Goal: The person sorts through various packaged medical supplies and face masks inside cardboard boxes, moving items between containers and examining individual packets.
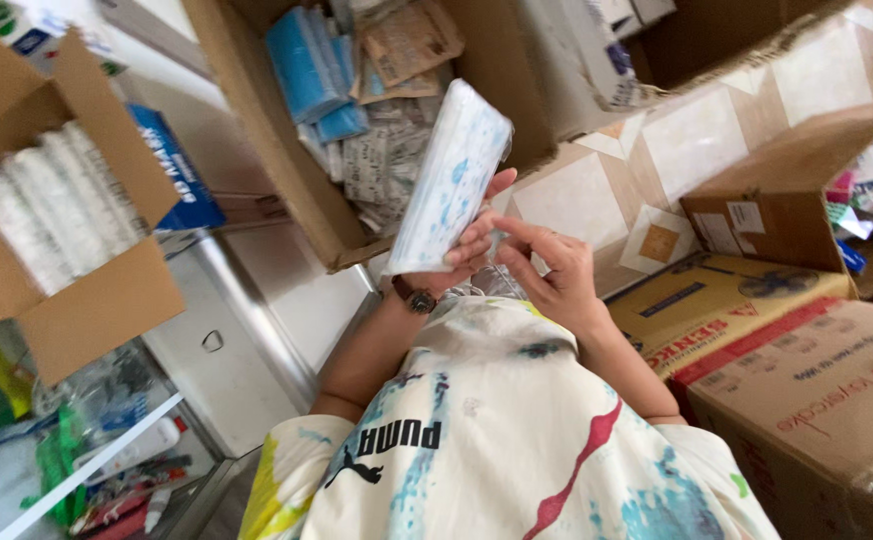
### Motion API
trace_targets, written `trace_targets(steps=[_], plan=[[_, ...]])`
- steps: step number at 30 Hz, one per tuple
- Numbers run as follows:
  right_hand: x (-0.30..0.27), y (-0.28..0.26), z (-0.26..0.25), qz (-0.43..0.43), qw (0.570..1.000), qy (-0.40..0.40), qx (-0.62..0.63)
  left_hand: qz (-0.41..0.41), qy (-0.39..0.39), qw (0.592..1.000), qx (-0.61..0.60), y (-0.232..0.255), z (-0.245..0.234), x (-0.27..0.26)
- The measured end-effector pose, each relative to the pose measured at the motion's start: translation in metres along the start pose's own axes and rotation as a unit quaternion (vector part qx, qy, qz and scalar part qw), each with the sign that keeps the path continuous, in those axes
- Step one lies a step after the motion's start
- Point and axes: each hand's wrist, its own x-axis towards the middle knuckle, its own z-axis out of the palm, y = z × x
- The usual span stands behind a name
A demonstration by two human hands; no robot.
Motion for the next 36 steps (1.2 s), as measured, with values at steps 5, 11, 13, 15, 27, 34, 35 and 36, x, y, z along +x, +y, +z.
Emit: trace_targets(steps=[5, 11, 13, 15, 27, 34, 35, 36], plan=[[-0.03, 0.015, -0.032, 0.01, 0.999, 0.047, 0.011, -0.042, 0.001, 0.999, 0.013, -0.047, -0.028, 0.018], [-0.078, 0.073, -0.114, 0.088, 0.96, 0.206, 0.17, -0.092, 0.224, 0.89, 0.387, -0.096, -0.05, 0.082], [-0.101, 0.101, -0.156, 0.077, 0.958, 0.252, 0.11, -0.111, 0.227, 0.866, 0.432, -0.121, -0.064, 0.115], [-0.124, 0.13, -0.201, 0.116, 0.954, 0.268, 0.063, -0.103, 0.197, 0.838, 0.499, -0.149, -0.083, 0.154], [-0.247, 0.257, -0.39, 0.186, 0.895, 0.353, 0.198, -0.138, 0.112, 0.796, 0.578, -0.288, -0.177, 0.387], [-0.265, 0.308, -0.441, 0.239, 0.836, 0.457, 0.188, -0.202, 0.138, 0.821, 0.517, -0.345, -0.242, 0.482], [-0.265, 0.317, -0.451, 0.235, 0.826, 0.472, 0.2, -0.215, 0.133, 0.818, 0.516, -0.35, -0.251, 0.498], [-0.264, 0.323, -0.459, 0.231, 0.816, 0.487, 0.21, -0.227, 0.128, 0.817, 0.515, -0.355, -0.26, 0.516]])
